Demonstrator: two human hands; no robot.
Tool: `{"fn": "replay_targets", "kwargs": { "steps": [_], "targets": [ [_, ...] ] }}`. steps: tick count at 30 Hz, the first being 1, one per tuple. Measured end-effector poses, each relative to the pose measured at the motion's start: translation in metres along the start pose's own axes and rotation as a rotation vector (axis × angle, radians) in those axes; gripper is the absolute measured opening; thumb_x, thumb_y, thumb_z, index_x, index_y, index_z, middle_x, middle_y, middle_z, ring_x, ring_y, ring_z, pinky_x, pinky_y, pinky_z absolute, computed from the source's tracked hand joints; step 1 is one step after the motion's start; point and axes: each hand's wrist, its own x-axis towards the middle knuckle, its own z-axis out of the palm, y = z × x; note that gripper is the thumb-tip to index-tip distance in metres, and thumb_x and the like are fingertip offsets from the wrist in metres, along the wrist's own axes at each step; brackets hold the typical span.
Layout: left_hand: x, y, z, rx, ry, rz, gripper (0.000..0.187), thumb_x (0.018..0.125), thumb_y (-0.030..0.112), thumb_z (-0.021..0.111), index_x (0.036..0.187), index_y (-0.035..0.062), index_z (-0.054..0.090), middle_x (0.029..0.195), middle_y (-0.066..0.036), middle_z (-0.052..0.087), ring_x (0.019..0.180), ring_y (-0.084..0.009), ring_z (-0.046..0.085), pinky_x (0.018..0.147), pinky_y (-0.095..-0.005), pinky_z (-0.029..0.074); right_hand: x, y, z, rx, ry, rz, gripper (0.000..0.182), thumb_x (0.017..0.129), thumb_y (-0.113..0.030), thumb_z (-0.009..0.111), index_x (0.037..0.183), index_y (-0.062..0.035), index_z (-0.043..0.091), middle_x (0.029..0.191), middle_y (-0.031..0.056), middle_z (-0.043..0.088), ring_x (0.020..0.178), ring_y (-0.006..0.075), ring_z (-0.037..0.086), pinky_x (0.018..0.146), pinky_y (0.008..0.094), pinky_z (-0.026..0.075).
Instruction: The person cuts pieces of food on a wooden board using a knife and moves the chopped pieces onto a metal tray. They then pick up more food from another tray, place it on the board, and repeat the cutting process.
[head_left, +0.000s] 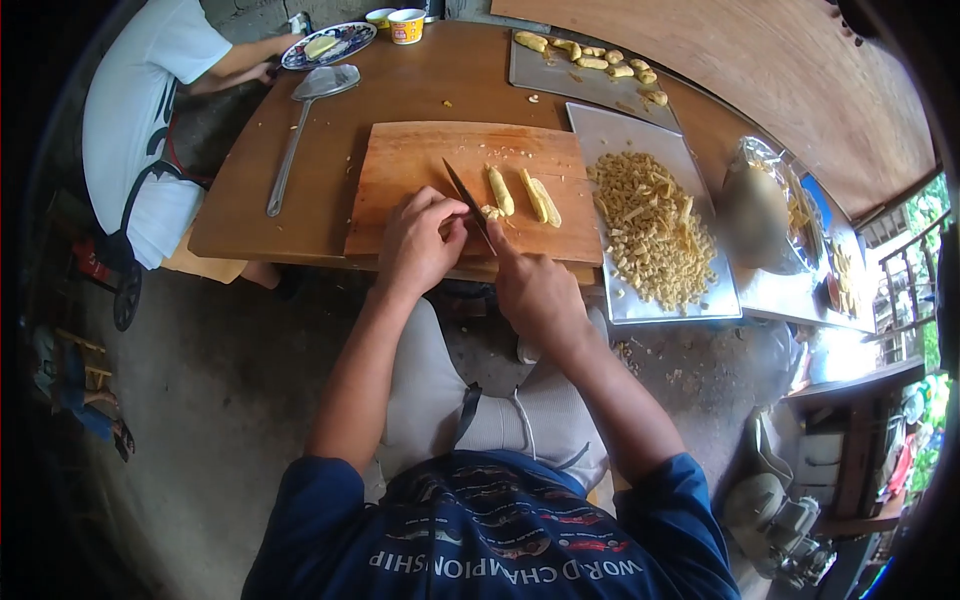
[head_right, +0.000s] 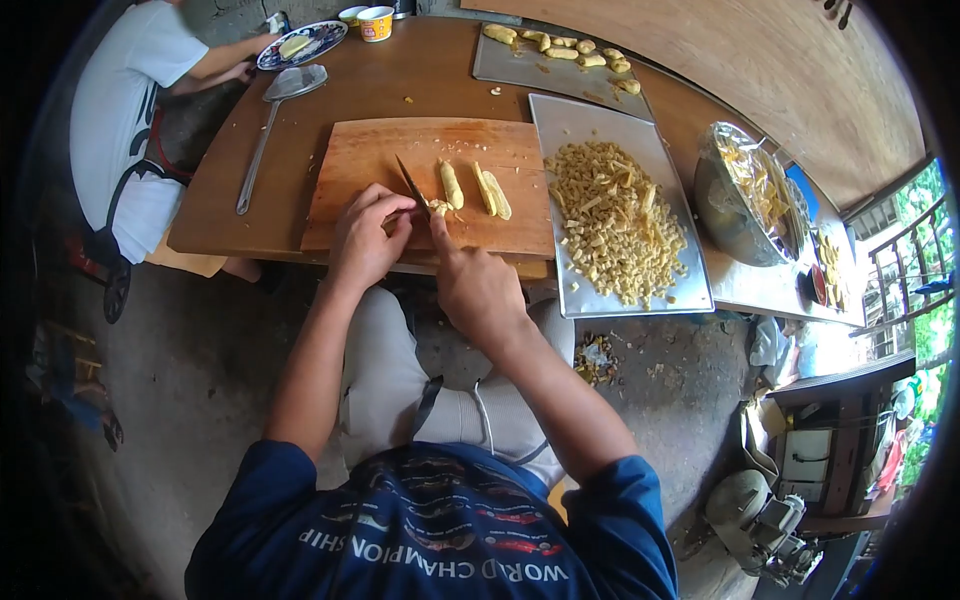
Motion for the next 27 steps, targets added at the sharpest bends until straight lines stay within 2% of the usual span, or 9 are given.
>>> {"fn": "replay_targets", "kwargs": {
  "steps": [2,6,8,12,18,21,23,27],
  "targets": [
    [-0.002,-0.001,-0.002,0.026,-0.018,0.004,0.016,0.089,0.008,0.078,0.105,0.0086,0.08,0.099,-0.007,0.076,0.105,-0.0335,0.071,0.097,-0.047,0.056,0.006,0.004,0.002,0.059,0.056,-0.037,0.067,0.104,-0.017,0.057,0.17,-0.0121,0.045,0.085,0.024,0.078,0.078,0.0465,0.078,0.075,0.0595,0.064],
    [-0.001,0.0,-0.004,-0.042,-0.001,0.01,0.015,0.088,0.005,0.078,0.104,0.0073,0.079,0.098,-0.008,0.076,0.103,-0.0339,0.071,0.095,-0.0471,0.057,0.001,0.006,-0.005,0.067,0.032,-0.024,0.066,0.104,-0.018,0.057,0.169,-0.0114,0.046,0.086,0.0253,0.077,0.079,0.0476,0.078,0.075,0.0601,0.064],
    [-0.001,0.0,-0.005,-0.006,-0.013,-0.001,0.016,0.088,0.002,0.079,0.104,0.0048,0.077,0.1,-0.011,0.076,0.099,-0.0337,0.073,0.09,-0.0446,0.059,-0.01,0.006,-0.01,0.061,0.027,-0.017,0.066,0.105,-0.018,0.057,0.169,-0.0112,0.046,0.086,0.0259,0.077,0.079,0.048,0.078,0.075,0.0609,0.063],
    [-0.002,-0.002,-0.002,-0.003,0.006,0.017,0.015,0.087,0.002,0.079,0.102,0.0044,0.076,0.099,-0.011,0.076,0.1,-0.0337,0.073,0.09,-0.0447,0.059,-0.035,-0.002,-0.032,0.046,-0.095,0.047,0.069,0.104,-0.018,0.058,0.171,-0.0119,0.042,0.085,0.0259,0.077,0.08,0.0485,0.078,0.075,0.0617,0.064],
    [-0.003,-0.002,-0.003,-0.009,-0.004,0.002,0.013,0.088,0.005,0.078,0.1,0.0064,0.076,0.099,-0.01,0.075,0.102,-0.0353,0.07,0.093,-0.0468,0.057,-0.04,-0.008,-0.034,0.002,-0.126,0.022,0.072,0.103,-0.018,0.059,0.172,-0.0125,0.04,0.084,0.0241,0.078,0.076,0.046,0.078,0.072,0.0596,0.065],
    [-0.006,0.003,-0.006,0.015,0.004,-0.015,0.016,0.088,0.006,0.078,0.104,0.0077,0.079,0.102,-0.009,0.074,0.106,-0.0357,0.068,0.097,-0.0475,0.055,-0.03,-0.009,-0.019,-0.023,-0.11,0.018,0.072,0.103,-0.018,0.059,0.172,-0.0131,0.04,0.084,0.0237,0.078,0.076,0.0449,0.079,0.073,0.0589,0.065],
    [-0.01,0.013,-0.015,0.191,-0.003,0.026,0.02,0.089,0.006,0.078,0.108,0.0095,0.081,0.104,-0.008,0.073,0.108,-0.0358,0.067,0.1,-0.0478,0.053,-0.021,-0.008,-0.005,-0.044,-0.052,0.009,0.071,0.103,-0.017,0.058,0.172,-0.0132,0.041,0.083,0.0236,0.078,0.076,0.0447,0.079,0.073,0.0582,0.065],
    [-0.013,0.005,-0.01,0.173,-0.019,0.013,0.024,0.088,0.005,0.078,0.111,0.0111,0.082,0.104,-0.008,0.074,0.107,-0.035,0.068,0.102,-0.0478,0.051,0.0,-0.006,0.001,-0.004,-0.022,-0.002,0.07,0.104,-0.018,0.056,0.172,-0.0126,0.042,0.084,0.025,0.078,0.076,0.0474,0.078,0.074,0.0593,0.065]
  ]
}}
